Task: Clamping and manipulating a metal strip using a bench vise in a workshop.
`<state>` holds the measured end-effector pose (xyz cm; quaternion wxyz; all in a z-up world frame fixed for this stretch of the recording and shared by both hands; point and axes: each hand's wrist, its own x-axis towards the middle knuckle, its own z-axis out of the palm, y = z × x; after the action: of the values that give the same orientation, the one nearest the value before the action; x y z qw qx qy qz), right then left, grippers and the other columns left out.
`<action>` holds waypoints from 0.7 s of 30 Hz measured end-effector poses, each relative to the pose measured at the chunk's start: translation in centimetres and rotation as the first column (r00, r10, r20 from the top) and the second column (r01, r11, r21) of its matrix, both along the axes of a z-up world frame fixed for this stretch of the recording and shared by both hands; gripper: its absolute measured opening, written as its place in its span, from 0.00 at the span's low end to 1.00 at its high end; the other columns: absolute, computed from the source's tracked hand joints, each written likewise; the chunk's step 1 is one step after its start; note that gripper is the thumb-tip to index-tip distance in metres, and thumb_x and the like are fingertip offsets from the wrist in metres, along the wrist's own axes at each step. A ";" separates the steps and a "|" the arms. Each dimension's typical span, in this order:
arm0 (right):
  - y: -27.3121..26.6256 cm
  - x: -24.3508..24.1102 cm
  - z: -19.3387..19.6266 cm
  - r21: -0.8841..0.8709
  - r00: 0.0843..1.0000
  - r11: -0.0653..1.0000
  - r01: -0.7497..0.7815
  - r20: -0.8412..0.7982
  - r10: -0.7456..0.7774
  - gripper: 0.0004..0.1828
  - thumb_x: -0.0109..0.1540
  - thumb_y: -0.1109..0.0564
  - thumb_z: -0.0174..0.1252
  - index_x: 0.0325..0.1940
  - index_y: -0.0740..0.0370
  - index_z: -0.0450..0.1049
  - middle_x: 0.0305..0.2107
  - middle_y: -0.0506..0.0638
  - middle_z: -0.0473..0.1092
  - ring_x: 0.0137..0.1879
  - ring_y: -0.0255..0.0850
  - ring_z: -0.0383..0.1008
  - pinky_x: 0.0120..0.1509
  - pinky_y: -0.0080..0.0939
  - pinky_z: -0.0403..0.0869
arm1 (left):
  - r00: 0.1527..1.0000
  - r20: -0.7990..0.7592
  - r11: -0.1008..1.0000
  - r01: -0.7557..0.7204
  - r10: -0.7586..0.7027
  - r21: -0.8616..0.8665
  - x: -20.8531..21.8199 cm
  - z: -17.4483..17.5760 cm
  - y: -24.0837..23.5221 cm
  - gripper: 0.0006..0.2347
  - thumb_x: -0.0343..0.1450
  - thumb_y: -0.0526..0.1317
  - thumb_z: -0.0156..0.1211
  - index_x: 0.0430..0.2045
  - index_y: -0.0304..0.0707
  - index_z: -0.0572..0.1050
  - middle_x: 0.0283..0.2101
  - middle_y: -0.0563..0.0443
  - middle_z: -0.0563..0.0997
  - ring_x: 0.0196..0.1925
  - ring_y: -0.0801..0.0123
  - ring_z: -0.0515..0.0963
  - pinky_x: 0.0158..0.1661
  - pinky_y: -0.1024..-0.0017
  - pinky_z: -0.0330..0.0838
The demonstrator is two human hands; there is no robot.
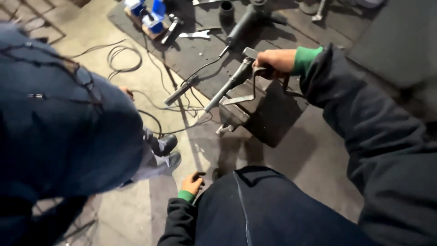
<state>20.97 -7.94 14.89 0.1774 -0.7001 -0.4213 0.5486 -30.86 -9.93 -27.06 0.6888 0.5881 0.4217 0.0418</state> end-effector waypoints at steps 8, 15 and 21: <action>3.8 -0.6 5.5 0.187 0.860 0.856 -0.481 0.293 0.418 0.22 0.60 0.47 0.52 0.53 0.61 0.73 0.26 0.43 0.73 0.32 0.34 0.71 0.35 0.38 0.71 | 0.955 -0.081 0.954 -0.291 0.286 -0.066 0.5 -3.5 -7.5 0.14 0.68 0.34 0.54 0.46 0.34 0.80 0.25 0.44 0.82 0.21 0.67 0.77 0.24 0.70 0.70; 5.4 -1.7 9.2 0.192 0.617 0.607 -0.771 0.464 0.636 0.22 0.56 0.53 0.64 0.52 0.62 0.73 0.30 0.56 0.78 0.36 0.45 0.81 0.41 0.44 0.77 | 0.929 -0.038 0.912 -0.352 0.367 0.210 2.7 -8.0 -16.7 0.10 0.68 0.37 0.62 0.40 0.36 0.85 0.26 0.47 0.85 0.26 0.72 0.82 0.31 0.73 0.77; 4.2 -4.4 12.1 0.247 0.337 0.234 -0.940 0.768 0.545 0.24 0.53 0.55 0.67 0.54 0.57 0.76 0.36 0.53 0.76 0.41 0.52 0.78 0.43 0.48 0.76 | 0.793 -0.128 0.798 -0.602 0.596 -0.014 1.3 -6.5 -19.6 0.11 0.69 0.36 0.56 0.40 0.36 0.84 0.22 0.48 0.82 0.22 0.68 0.79 0.24 0.69 0.72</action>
<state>16.53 -3.78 27.02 -0.0126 -0.3902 -0.9086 0.1485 -29.57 -29.55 -33.60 0.6298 0.4071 0.6268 0.2116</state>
